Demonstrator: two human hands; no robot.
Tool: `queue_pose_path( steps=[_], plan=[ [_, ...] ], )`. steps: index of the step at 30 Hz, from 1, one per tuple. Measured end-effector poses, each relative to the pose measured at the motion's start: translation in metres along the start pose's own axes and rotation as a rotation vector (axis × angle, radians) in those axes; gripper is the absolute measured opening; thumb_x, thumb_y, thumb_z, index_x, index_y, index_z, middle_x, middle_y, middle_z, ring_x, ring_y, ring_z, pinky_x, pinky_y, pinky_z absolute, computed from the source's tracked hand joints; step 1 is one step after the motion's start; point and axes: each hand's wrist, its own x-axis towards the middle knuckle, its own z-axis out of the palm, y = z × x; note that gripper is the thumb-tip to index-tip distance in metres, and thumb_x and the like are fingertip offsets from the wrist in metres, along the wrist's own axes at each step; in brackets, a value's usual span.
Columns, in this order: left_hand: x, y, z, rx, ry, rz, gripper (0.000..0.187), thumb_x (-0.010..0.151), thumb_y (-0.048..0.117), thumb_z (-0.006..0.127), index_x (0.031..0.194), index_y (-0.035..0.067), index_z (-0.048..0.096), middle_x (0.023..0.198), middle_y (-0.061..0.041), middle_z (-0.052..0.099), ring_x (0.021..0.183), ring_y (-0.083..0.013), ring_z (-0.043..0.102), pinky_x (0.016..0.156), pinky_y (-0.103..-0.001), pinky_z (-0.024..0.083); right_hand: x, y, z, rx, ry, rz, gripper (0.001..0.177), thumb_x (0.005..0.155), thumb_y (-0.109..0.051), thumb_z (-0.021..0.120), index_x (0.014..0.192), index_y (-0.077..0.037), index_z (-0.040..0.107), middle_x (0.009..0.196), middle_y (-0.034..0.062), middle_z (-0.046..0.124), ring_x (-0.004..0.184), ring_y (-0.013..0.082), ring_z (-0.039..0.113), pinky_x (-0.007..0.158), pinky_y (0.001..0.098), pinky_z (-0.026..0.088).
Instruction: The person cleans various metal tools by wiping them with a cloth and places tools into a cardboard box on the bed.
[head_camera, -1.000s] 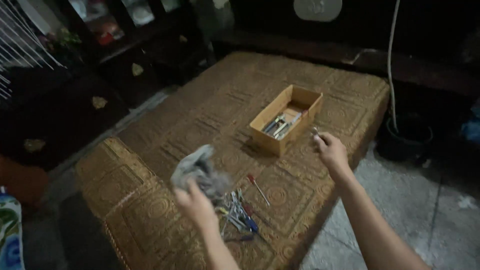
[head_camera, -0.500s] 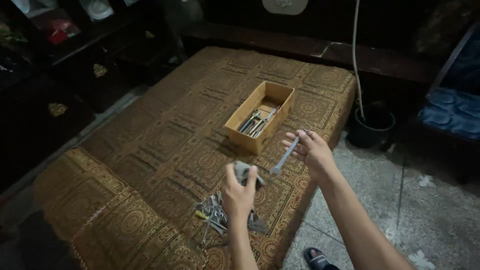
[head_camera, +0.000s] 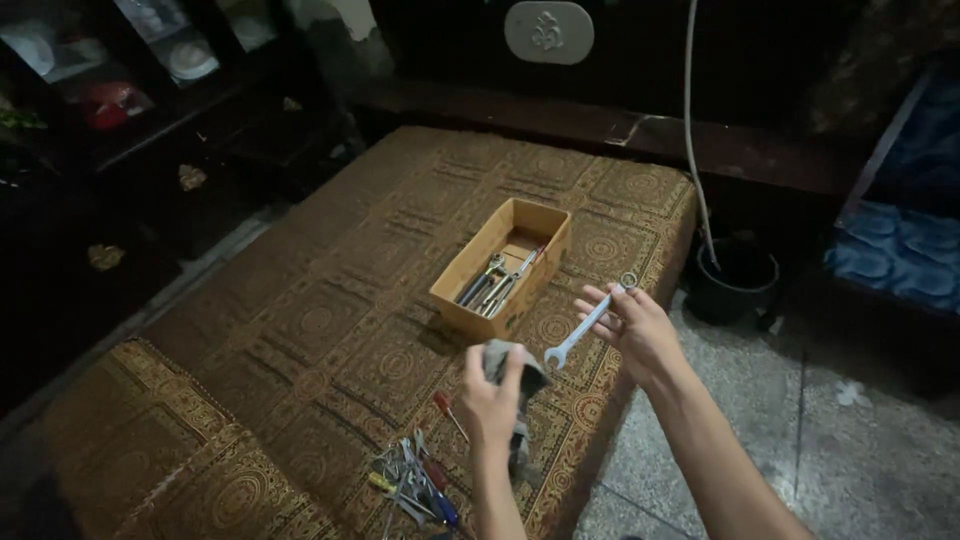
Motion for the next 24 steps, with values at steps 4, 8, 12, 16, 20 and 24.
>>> queue_pose_path(
  steps=[4, 8, 12, 16, 20, 24],
  plan=[
    [0.013, 0.018, 0.033, -0.153, 0.003, 0.189, 0.059, 0.08, 0.061, 0.076, 0.106, 0.009, 0.064, 0.088, -0.006, 0.074, 0.081, -0.0201, 0.071, 0.07, -0.036, 0.055, 0.029, -0.01, -0.008, 0.009, -0.043, 0.002, 0.028, 0.105, -0.02, 0.045, 0.124, 0.0, 0.047, 0.134, 0.0243, 0.064, 0.116, 0.033, 0.069, 0.096, 0.044, 0.055],
    [0.024, 0.037, 0.057, -0.213, 0.029, 0.186, 0.057, 0.074, 0.043, 0.086, 0.111, 0.006, 0.063, 0.093, -0.008, 0.074, 0.086, -0.021, 0.071, 0.077, -0.036, 0.055, 0.047, -0.022, -0.021, 0.001, -0.091, 0.004, 0.026, 0.104, -0.02, 0.046, 0.123, -0.002, 0.049, 0.133, 0.0225, 0.065, 0.117, 0.0317, 0.069, 0.097, 0.0411, 0.058],
    [0.034, 0.057, 0.078, -0.364, 0.103, 0.11, 0.059, 0.072, 0.031, 0.089, 0.119, 0.006, 0.063, 0.096, -0.006, 0.074, 0.088, -0.019, 0.07, 0.08, -0.035, 0.057, 0.073, -0.033, -0.036, -0.064, -0.077, 0.064, 0.025, 0.104, -0.024, 0.047, 0.119, -0.005, 0.055, 0.125, 0.015, 0.07, 0.111, 0.0236, 0.071, 0.092, 0.037, 0.06],
    [0.042, 0.072, 0.092, -0.472, 0.158, -0.041, 0.063, 0.072, 0.022, 0.09, 0.125, 0.007, 0.06, 0.103, -0.006, 0.071, 0.091, -0.0175, 0.068, 0.08, -0.034, 0.056, 0.097, -0.035, -0.053, -0.118, -0.075, 0.11, 0.025, 0.105, -0.026, 0.055, 0.113, -0.002, 0.06, 0.111, 0.0117, 0.071, 0.096, 0.0186, 0.068, 0.087, 0.0361, 0.059],
    [0.045, 0.074, 0.105, -0.484, 0.146, -0.223, 0.052, 0.076, 0.017, 0.086, 0.121, 0.004, 0.062, 0.102, -0.007, 0.072, 0.089, -0.0184, 0.068, 0.077, -0.035, 0.055, 0.107, -0.018, -0.059, -0.121, -0.112, 0.135, 0.023, 0.103, -0.024, 0.057, 0.113, -0.005, 0.064, 0.1, 0.0071, 0.069, 0.091, 0.0173, 0.07, 0.081, 0.0305, 0.06],
    [0.065, 0.056, 0.112, -0.696, 0.28, -0.071, 0.053, 0.074, 0.012, 0.089, 0.119, 0.007, 0.062, 0.103, -0.004, 0.07, 0.088, -0.0144, 0.066, 0.078, -0.032, 0.054, 0.122, 0.006, -0.044, -0.243, -0.175, 0.125, 0.021, 0.102, -0.024, 0.057, 0.11, -0.005, 0.062, 0.093, 0.0045, 0.067, 0.084, 0.0139, 0.066, 0.073, 0.0333, 0.062]
  ],
)
